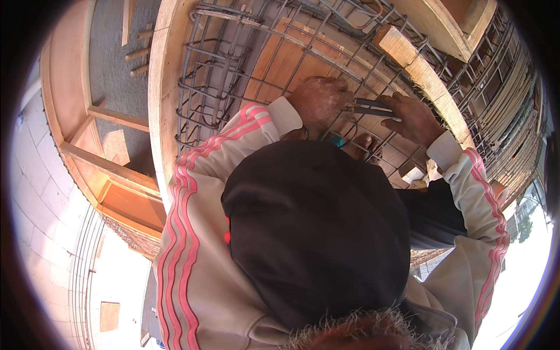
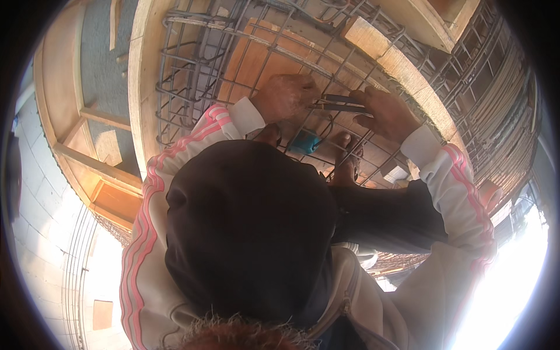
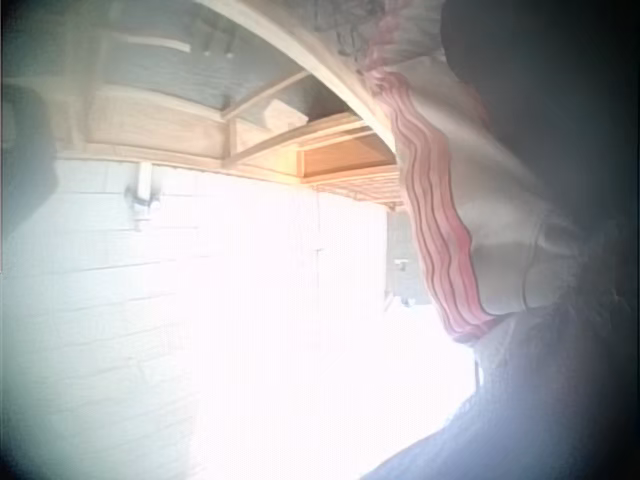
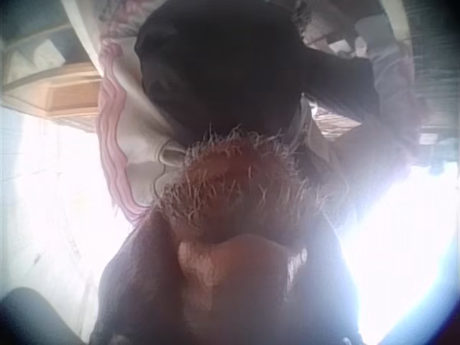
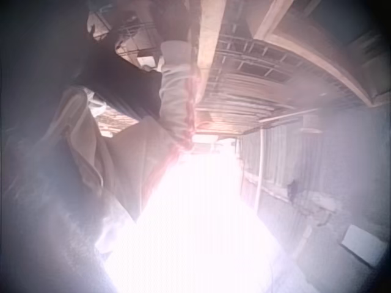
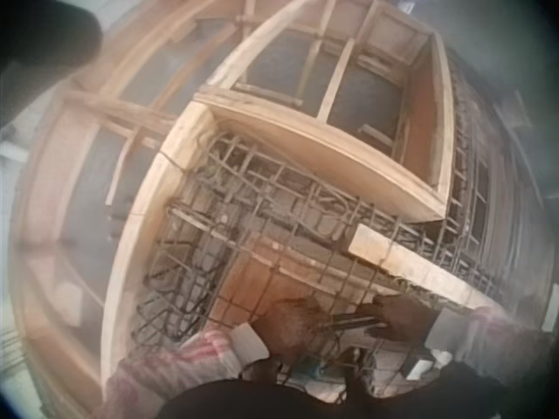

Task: The person measures sections of a rebar grid using a tape measure, then uses pliers to twist wire ties around rebar intersections to secure the grid. The work occurs on a construction site floor with wooden formwork nearby.

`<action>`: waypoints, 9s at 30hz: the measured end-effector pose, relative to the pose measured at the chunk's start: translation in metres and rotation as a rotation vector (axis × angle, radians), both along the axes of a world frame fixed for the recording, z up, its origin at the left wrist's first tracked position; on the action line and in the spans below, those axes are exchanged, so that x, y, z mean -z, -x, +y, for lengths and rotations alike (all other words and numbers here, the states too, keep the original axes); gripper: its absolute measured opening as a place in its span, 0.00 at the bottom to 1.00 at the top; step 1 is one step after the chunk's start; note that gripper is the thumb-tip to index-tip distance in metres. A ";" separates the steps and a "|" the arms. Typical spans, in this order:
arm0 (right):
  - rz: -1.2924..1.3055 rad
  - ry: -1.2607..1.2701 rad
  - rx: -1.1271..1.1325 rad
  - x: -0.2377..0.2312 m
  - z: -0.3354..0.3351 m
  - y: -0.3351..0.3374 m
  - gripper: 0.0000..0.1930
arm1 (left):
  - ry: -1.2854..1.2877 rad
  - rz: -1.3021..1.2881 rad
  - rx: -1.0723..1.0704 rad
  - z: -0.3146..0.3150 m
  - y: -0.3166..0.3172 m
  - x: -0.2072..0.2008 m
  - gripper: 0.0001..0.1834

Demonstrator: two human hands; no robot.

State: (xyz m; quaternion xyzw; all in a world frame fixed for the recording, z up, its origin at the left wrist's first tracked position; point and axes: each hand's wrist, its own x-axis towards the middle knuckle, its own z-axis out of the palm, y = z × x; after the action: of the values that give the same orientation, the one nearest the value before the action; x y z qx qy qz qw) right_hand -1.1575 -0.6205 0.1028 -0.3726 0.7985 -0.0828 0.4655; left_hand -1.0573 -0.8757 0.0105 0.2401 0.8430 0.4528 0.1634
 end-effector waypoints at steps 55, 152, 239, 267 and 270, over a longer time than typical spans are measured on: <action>0.307 0.170 0.717 0.105 -0.079 0.159 0.19 | 0.792 0.562 -0.383 -0.210 0.171 0.014 0.11; 0.685 0.204 0.024 0.003 -0.207 0.172 0.13 | 0.202 -0.134 -1.078 -0.156 0.138 0.009 0.18; 0.264 0.270 0.057 0.059 -0.316 0.179 0.19 | 0.240 0.232 -1.285 -0.155 0.143 0.026 0.11; 0.405 0.476 -0.310 0.029 -0.331 0.182 0.12 | 0.301 0.258 -1.151 -0.171 0.149 0.026 0.11; 0.401 0.511 -0.328 0.032 -0.334 0.192 0.12 | 0.318 0.212 -1.163 -0.170 0.151 0.028 0.10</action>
State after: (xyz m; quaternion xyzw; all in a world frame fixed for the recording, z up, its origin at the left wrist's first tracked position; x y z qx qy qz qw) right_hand -1.3494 -0.9546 0.0713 -0.6091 0.7569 -0.1293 0.1986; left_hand -1.2087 -1.0455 -0.0177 -0.2430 0.9048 0.3100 -0.1616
